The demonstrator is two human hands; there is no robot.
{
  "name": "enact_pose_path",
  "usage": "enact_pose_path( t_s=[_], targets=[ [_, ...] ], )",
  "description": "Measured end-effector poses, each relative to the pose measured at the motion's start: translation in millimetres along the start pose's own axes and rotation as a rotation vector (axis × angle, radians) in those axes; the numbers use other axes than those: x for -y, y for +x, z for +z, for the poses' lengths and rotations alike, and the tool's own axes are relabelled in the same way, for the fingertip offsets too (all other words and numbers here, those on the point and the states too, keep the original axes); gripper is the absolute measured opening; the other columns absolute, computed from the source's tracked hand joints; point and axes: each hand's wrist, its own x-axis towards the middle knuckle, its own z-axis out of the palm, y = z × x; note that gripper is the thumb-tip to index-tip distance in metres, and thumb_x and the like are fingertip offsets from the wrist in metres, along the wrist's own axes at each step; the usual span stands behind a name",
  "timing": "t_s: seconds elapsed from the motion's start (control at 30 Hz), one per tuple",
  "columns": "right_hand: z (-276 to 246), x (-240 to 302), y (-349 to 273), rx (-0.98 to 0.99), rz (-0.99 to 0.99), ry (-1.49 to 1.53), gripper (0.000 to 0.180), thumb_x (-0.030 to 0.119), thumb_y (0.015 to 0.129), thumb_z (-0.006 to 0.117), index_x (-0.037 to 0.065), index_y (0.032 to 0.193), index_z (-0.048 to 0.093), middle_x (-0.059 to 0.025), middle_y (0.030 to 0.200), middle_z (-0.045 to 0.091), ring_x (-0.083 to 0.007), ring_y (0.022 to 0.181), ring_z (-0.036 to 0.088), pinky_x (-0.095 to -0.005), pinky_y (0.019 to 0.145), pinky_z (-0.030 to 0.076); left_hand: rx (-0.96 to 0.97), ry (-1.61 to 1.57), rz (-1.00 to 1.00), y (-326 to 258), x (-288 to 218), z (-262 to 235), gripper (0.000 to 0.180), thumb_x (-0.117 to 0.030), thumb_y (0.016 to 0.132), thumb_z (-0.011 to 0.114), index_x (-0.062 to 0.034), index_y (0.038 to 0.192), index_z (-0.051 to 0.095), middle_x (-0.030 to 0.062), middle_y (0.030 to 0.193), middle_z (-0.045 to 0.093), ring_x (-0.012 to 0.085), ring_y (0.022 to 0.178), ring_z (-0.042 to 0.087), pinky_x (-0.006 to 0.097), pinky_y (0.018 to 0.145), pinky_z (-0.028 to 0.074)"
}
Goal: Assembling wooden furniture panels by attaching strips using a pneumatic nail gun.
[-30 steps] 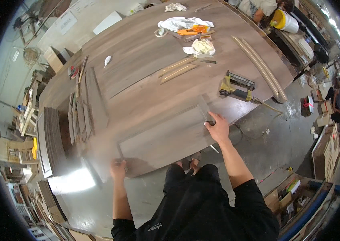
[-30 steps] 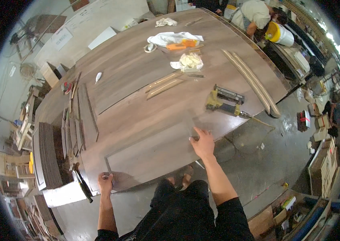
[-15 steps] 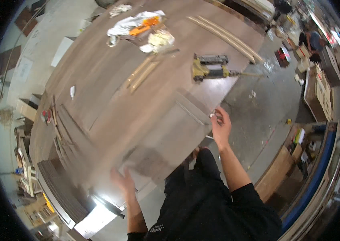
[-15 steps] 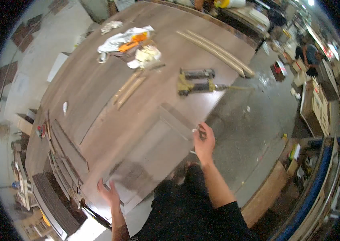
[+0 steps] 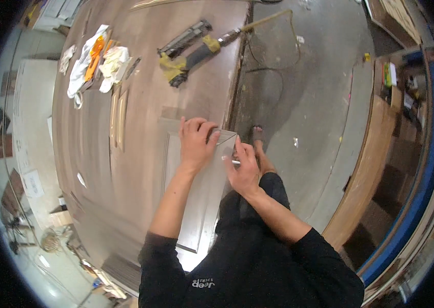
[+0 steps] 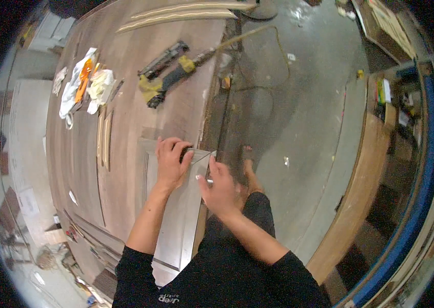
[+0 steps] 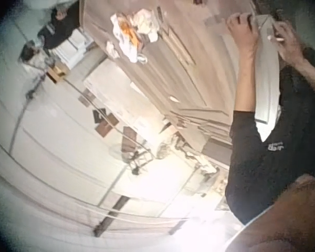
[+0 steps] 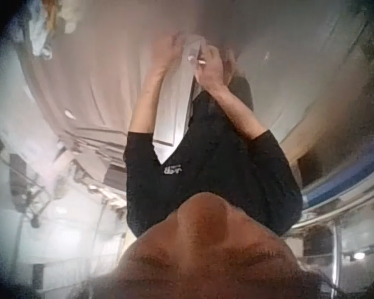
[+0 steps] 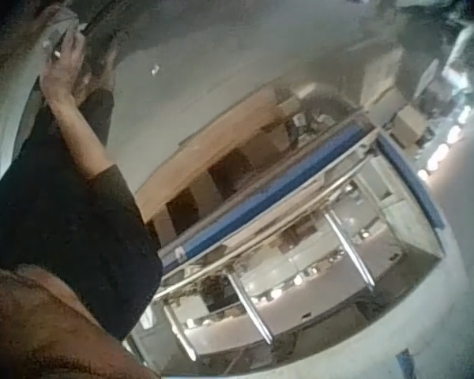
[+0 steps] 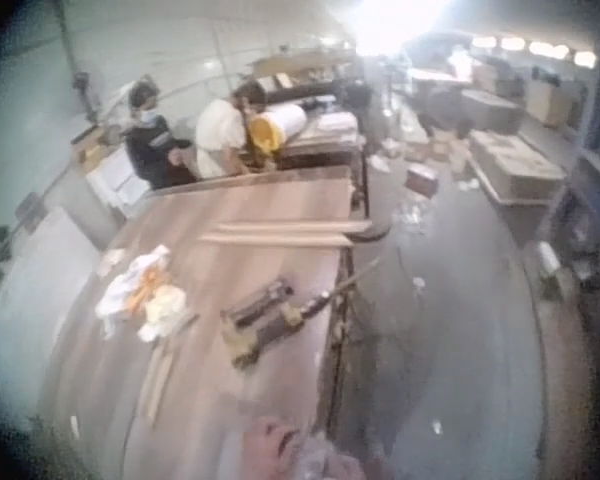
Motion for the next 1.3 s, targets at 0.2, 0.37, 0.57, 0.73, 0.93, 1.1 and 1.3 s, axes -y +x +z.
enact_pose_path(
  t_s=[0.2,0.37,0.57,0.73,0.93,1.1,1.3],
  targets=[
    [-4,8,4,-0.021,-0.122,-0.241,0.065,0.029,0.09,0.073,0.001,0.145,0.051,-0.0128,0.117,0.061,-0.0328,0.105,0.061,-0.0459,0.089,0.044,-0.037,-0.036,-0.015,-2,4,9,0.017,-0.018,0.091,0.068,-0.0142,0.108,0.069,0.0067,0.107,0.058,0.0298,0.115,0.052,0.059,0.12,0.02],
    [-3,6,5,0.008,-0.096,-0.235,0.063,0.031,0.092,0.07,0.001,0.145,0.051,-0.012,0.115,0.061,-0.0306,0.104,0.061,-0.0453,0.089,0.044,-0.065,-0.028,-0.015,-3,4,10,0.014,-0.015,0.091,0.067,-0.0136,0.104,0.071,0.0061,0.105,0.059,0.029,0.111,0.054,0.059,0.12,0.02],
    [-4,8,4,0.046,-0.075,-0.172,0.063,0.029,0.092,0.07,0.001,0.145,0.051,-0.012,0.114,0.061,-0.0297,0.105,0.061,-0.0455,0.09,0.043,-0.098,-0.037,-0.002,-5,6,7,0.014,-0.015,0.09,0.067,-0.0139,0.104,0.071,0.0055,0.105,0.059,0.0283,0.11,0.055,0.059,0.12,0.021],
    [-3,5,4,0.049,-0.092,-0.22,0.064,0.029,0.09,0.071,0.0,0.144,0.051,-0.0118,0.114,0.062,-0.0295,0.105,0.061,-0.046,0.091,0.042,-0.102,-0.049,-0.007,-4,4,9,0.014,-0.015,0.09,0.067,-0.0142,0.104,0.071,0.0049,0.104,0.059,0.0277,0.11,0.055,0.059,0.12,0.022],
    [-4,7,10,0.04,-0.119,-0.237,0.063,0.028,0.089,0.072,0.001,0.143,0.053,-0.0117,0.115,0.063,-0.0298,0.105,0.061,-0.0465,0.091,0.042,-0.092,-0.024,-0.014,1,4,9,0.013,-0.015,0.09,0.068,-0.0145,0.103,0.072,0.0047,0.104,0.06,0.0275,0.11,0.054,0.059,0.119,0.023],
    [-29,10,30,0.112,-0.043,-0.111,0.059,0.024,0.086,0.074,0.004,0.14,0.058,-0.0119,0.116,0.064,-0.0328,0.107,0.062,-0.0467,0.094,0.044,-0.054,-0.005,0.0,9,1,-1,0.018,-0.017,0.09,0.069,-0.0139,0.108,0.071,0.0053,0.108,0.061,0.0295,0.114,0.054,0.061,0.119,0.022],
    [-53,32,141,-0.074,-0.359,-0.149,0.044,0.015,0.083,0.076,0.008,0.126,0.068,-0.0107,0.118,0.064,-0.0321,0.109,0.059,-0.043,0.096,0.047,0.021,0.07,-0.072,-16,-28,-11,0.071,-0.043,0.071,0.084,-0.0109,0.129,0.059,0.0151,0.127,0.052,0.0378,0.128,0.046,0.069,0.119,0.016]
  ],
)
